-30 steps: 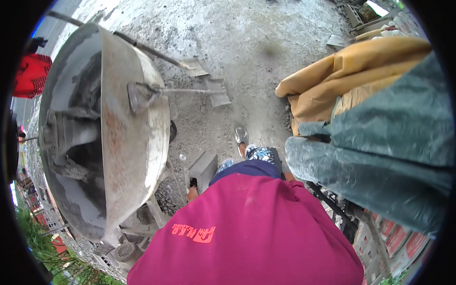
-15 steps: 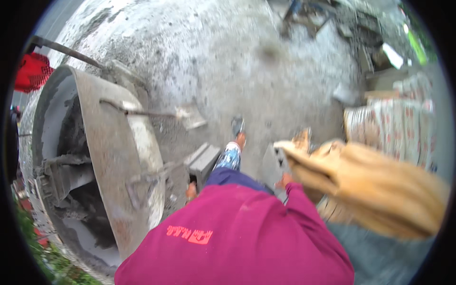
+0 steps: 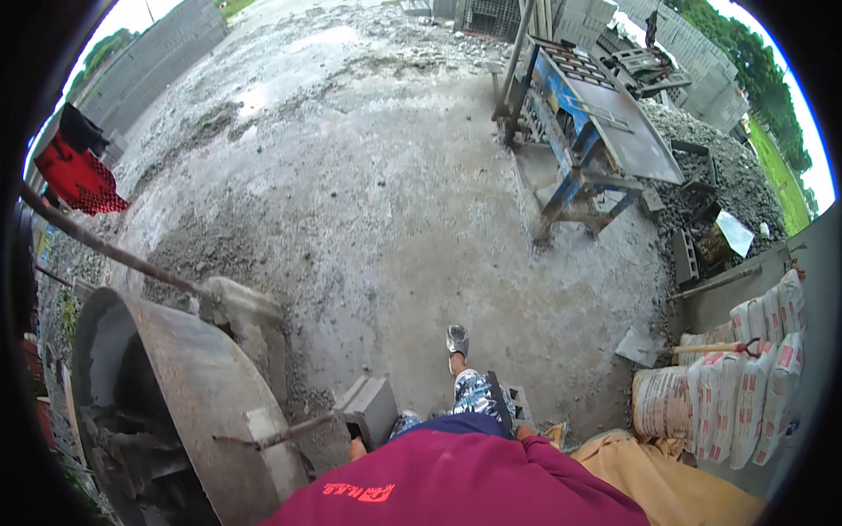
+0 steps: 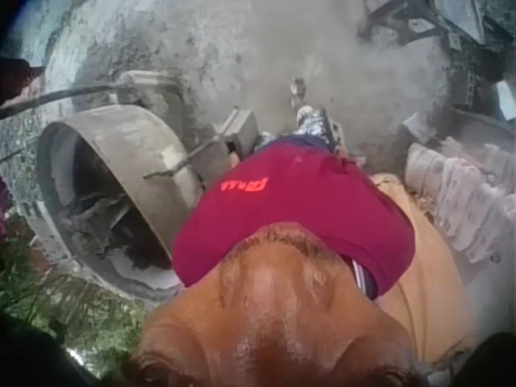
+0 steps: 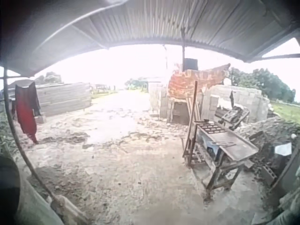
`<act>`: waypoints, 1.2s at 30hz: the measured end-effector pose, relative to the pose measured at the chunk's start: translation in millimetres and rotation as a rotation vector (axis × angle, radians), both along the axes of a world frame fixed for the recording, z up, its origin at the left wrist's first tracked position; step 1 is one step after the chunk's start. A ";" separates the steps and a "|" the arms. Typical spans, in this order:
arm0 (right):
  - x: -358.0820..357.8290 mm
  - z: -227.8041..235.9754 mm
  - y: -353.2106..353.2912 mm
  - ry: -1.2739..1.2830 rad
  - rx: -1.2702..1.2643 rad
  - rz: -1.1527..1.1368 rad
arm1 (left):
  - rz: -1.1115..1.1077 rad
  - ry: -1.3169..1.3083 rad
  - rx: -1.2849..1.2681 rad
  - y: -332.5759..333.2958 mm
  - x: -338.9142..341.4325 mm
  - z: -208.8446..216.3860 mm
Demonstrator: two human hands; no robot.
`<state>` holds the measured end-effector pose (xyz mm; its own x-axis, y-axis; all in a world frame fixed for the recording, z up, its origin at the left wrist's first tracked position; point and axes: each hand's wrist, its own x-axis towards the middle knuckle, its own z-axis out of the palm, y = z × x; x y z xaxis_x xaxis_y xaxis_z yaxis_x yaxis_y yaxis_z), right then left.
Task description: The person picks up concrete blocks from a pile, carries them across the construction site, and stacks them onto a wall of existing blocks.
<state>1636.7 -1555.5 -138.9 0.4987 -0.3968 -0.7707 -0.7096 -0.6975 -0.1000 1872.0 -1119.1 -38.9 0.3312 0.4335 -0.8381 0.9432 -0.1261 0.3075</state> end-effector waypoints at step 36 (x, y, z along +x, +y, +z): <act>1270.2 42.6 -457.5 -0.006 0.117 -0.117 | 0.460 -0.227 -0.160 -432.9 1197.3 -28.2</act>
